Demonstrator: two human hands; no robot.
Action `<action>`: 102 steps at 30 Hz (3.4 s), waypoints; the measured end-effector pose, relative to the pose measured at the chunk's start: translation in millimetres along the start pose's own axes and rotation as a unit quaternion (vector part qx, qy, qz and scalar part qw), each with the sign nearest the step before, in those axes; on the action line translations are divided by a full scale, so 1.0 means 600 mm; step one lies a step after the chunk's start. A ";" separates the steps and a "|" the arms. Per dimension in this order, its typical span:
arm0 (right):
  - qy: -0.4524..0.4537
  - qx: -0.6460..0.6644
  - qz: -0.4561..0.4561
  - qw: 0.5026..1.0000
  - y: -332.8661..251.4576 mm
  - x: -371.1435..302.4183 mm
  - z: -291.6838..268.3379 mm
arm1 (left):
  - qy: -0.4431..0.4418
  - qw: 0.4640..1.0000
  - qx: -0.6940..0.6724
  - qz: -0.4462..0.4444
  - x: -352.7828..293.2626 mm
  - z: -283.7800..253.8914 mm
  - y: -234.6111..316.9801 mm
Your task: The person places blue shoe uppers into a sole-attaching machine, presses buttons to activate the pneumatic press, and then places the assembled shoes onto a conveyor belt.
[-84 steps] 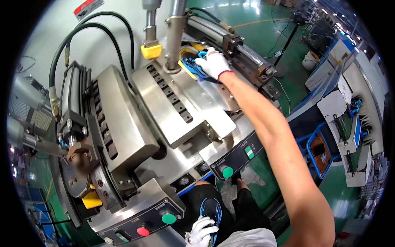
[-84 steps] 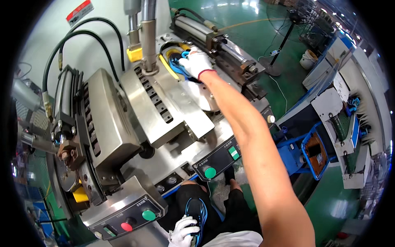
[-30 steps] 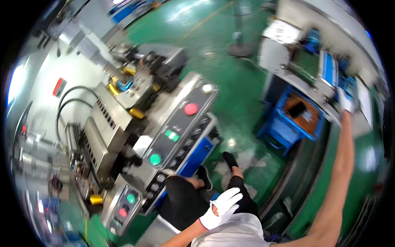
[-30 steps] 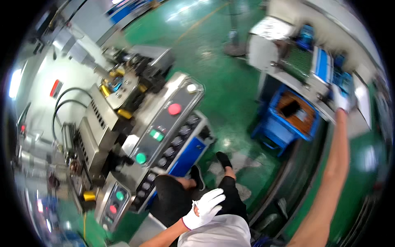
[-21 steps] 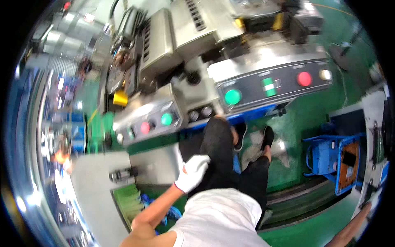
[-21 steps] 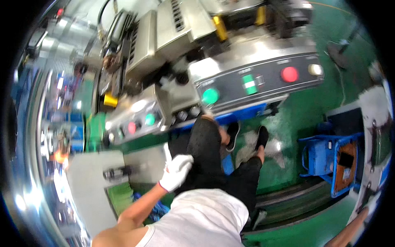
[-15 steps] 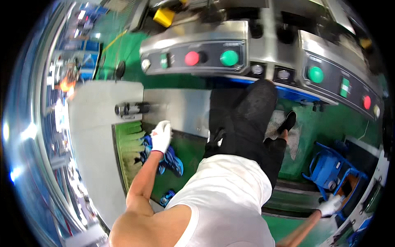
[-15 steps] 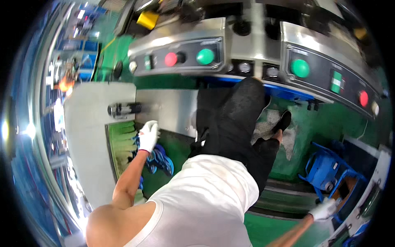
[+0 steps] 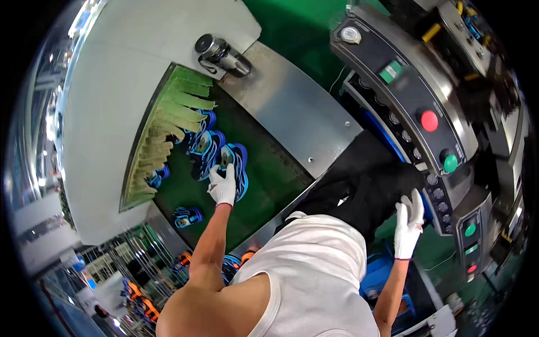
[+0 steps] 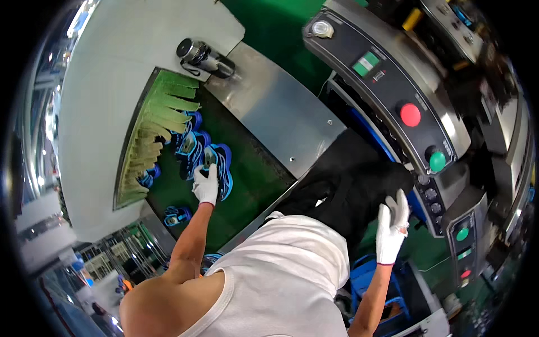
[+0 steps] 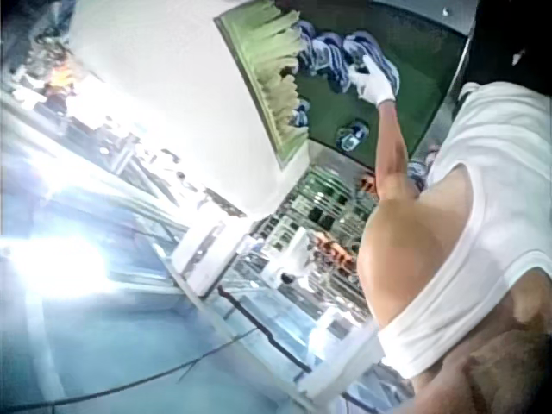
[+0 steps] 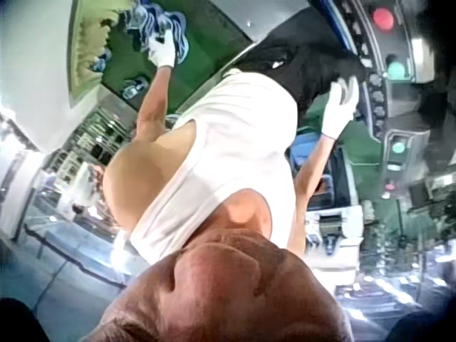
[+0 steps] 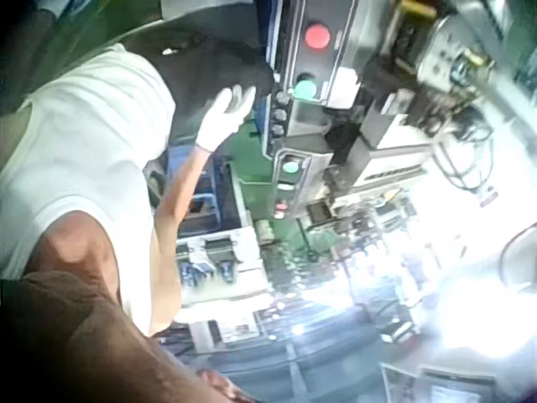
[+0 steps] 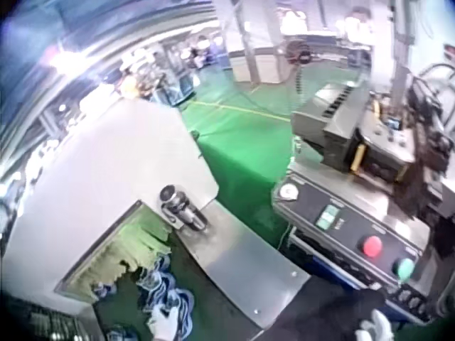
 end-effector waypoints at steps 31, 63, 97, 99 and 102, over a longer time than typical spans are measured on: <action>0.115 0.651 0.011 0.750 -0.036 -0.134 -0.058 | 0.032 0.571 -0.105 0.813 -0.211 -0.016 1.212; 0.062 0.326 -0.098 0.938 -0.425 0.410 -0.112 | -0.102 0.834 -0.152 0.520 0.085 -0.100 0.426; 0.133 -0.245 -0.300 0.912 -0.243 0.219 0.089 | -0.167 0.858 -0.161 0.458 0.061 0.059 0.342; 0.146 -0.369 -0.143 0.907 -0.135 0.200 0.094 | -0.169 0.799 -0.092 0.569 0.074 0.037 0.359; 0.102 -0.557 -0.173 0.806 -0.073 0.227 0.096 | -0.187 0.715 -0.075 0.669 0.121 0.010 0.408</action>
Point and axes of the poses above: each hand's wrist, its own x-axis towards the middle knuckle, its own z-axis out of the palm, y = z × x, the point moved 1 cm from there along x, towards the middle knuckle, and after that the axes turned 3 degrees about -y, right-handed, at the moved point
